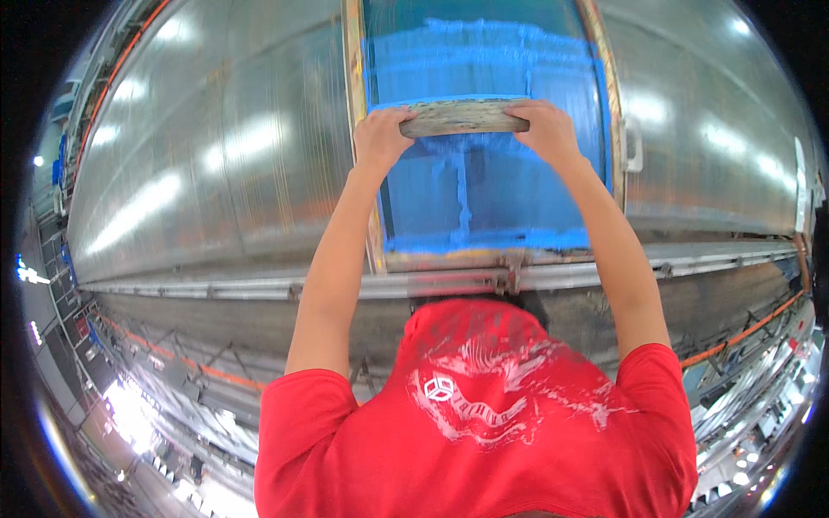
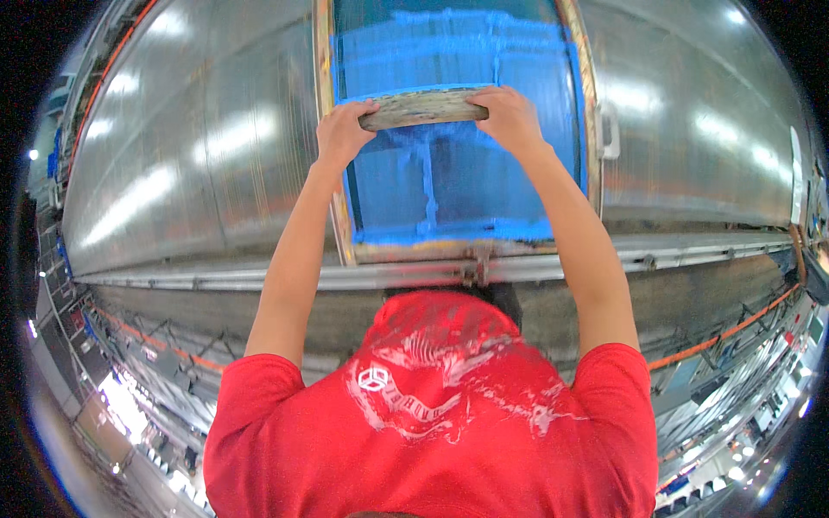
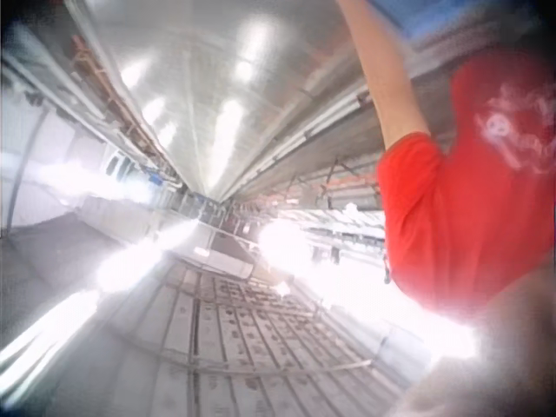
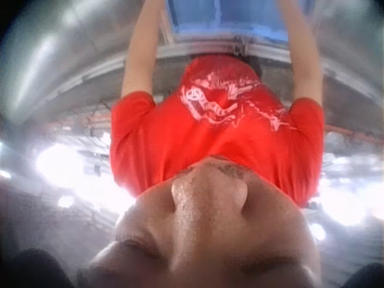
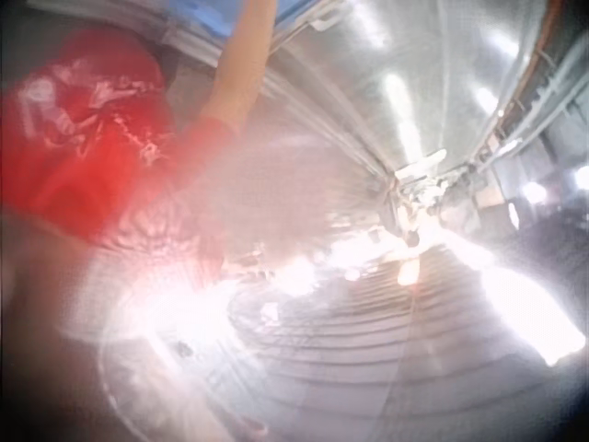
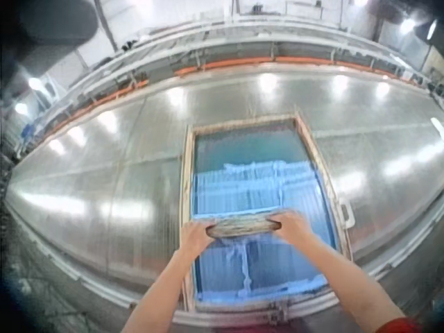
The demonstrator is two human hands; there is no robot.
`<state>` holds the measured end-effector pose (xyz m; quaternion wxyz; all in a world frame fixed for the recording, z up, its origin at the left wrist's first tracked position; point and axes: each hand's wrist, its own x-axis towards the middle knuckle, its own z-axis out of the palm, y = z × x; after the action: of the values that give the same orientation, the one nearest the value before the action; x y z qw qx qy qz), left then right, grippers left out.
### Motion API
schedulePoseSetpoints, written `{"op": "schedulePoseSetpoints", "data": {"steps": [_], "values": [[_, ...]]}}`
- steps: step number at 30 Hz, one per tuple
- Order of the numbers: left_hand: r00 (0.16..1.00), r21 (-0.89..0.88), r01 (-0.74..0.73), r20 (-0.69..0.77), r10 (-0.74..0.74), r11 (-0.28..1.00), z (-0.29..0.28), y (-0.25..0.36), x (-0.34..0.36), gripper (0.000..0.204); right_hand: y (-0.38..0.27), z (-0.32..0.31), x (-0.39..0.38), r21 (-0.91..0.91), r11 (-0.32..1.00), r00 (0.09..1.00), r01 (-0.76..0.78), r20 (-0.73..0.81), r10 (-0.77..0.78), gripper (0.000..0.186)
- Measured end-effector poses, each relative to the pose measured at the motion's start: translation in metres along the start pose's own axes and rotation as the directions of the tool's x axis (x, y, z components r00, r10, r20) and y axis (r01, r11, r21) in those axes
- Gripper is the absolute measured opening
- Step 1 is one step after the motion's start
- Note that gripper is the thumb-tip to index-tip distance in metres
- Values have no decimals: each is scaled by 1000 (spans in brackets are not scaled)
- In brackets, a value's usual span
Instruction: The person performs screen printing by pulling a squeegee across a screen to spread blue ink onto a substrate. They repeatedly lift and reposition the screen, then apply masking tape to the frame edges before continuing the printing strokes.
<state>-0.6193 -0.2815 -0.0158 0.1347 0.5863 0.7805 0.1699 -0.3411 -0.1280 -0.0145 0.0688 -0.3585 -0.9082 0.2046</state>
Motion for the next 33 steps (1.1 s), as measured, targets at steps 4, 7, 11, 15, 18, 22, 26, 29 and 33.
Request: {"op": "schedulePoseSetpoints", "data": {"steps": [4,7,11,15,18,22,26,29,33], "values": [[998,23,5,59,-7,1000,3,27,-101,51,-34,4,-99,62,998,999,10,36,-12,44],[993,11,66,97,-67,998,15,37,-172,54,-56,5,-157,129,992,996,7,82,-18,46],[982,-8,111,157,-109,994,15,54,-229,55,-74,3,-210,159,987,990,9,141,-32,46],[972,3,118,206,-116,993,12,63,-240,56,-73,4,-226,165,986,987,20,157,-46,47],[968,12,111,227,-111,994,12,62,-246,57,-72,0,-227,120,992,965,48,250,-77,46],[973,-13,100,209,-95,995,6,64,-246,54,-19,-26,-181,577,814,946,-65,297,-134,44],[981,-9,69,184,-66,998,1,63,-233,52,156,-38,-92,98,944,782,-314,-538,316,32],[992,86,24,124,-34,996,-4,81,-223,50,254,-33,-63,380,779,741,-498,-280,610,29],[973,115,169,140,-184,979,-4,90,-233,47,250,-26,-47,581,601,759,-549,46,650,35]]}}
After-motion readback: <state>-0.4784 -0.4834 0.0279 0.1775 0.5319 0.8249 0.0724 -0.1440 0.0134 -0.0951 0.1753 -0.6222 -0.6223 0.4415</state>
